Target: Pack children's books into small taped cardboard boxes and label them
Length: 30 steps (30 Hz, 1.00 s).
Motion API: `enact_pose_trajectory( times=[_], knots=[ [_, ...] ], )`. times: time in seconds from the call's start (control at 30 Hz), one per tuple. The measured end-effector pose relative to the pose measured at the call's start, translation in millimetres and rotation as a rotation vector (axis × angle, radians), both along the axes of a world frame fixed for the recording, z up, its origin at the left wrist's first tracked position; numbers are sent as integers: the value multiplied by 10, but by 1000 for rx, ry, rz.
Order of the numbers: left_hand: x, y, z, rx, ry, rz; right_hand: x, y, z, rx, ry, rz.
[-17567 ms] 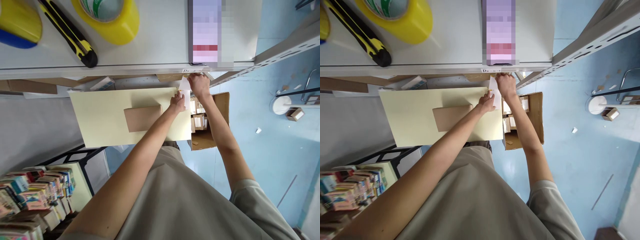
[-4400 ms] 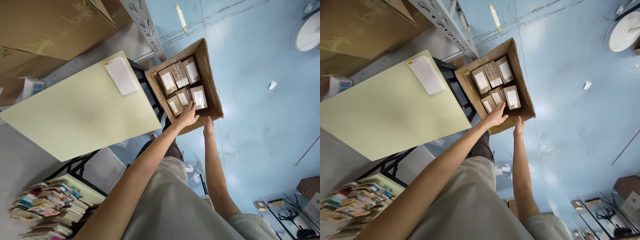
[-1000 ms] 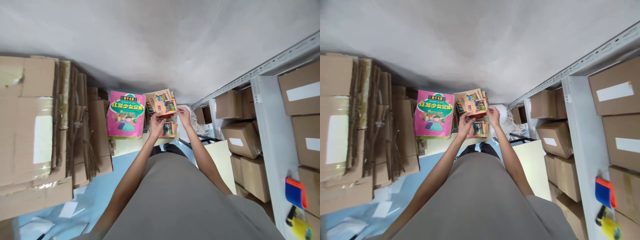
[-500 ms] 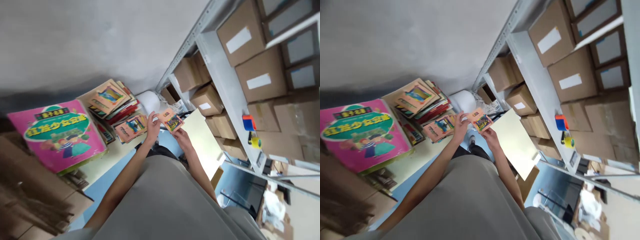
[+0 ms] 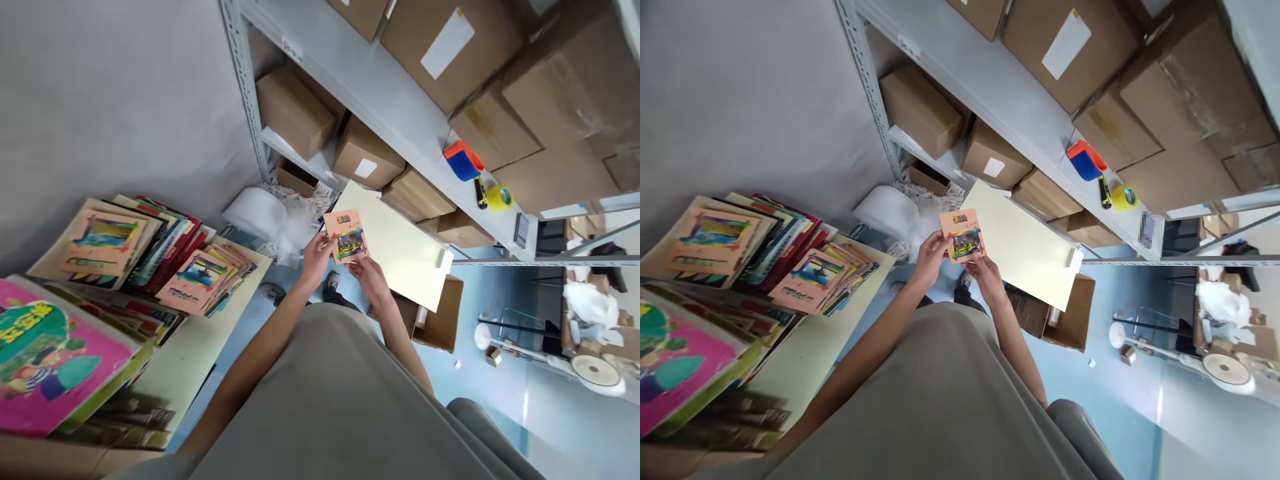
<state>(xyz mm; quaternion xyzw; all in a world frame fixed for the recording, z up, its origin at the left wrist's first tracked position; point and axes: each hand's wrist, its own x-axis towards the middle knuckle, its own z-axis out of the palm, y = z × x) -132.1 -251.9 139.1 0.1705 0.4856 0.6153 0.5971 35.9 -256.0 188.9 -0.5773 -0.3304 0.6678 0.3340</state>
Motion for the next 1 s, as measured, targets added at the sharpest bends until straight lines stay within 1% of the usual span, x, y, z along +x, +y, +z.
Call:
enact_pose_trajectory(
  times=[0.1,0.2,0.27,0.33,0.43,0.57,0.63,0.73,0.87,0.93,1.0],
  knots=[
    [232,183,64,30,70,-64,434,203,-46,106,-37,-93],
    [565,345,137,34,128,-117,874,395,-115,196,-79,-87],
    [827,448,153,21,142,-131,1151,496,-173,249,-118,-70],
    [1097,553,131,15,145,-138,1406,575,-238,307,-162,-68],
    [1473,703,55,9,150,-136,1746,667,-332,386,-227,-62],
    [1852,817,-2,-24,164,-116,2098,784,-407,507,-423,-5],
    [1980,831,12,-37,180,-126,2196,843,-410,557,-501,51],
    [2116,833,59,-21,237,-171,2211,896,-378,545,-455,122],
    [2264,834,103,15,328,-216,2102,896,-304,499,-363,122],
    [2331,823,106,44,355,-227,2087,897,-282,452,-383,124],
    [2373,804,92,73,366,-264,2138,914,-278,397,-432,109]
  ],
)
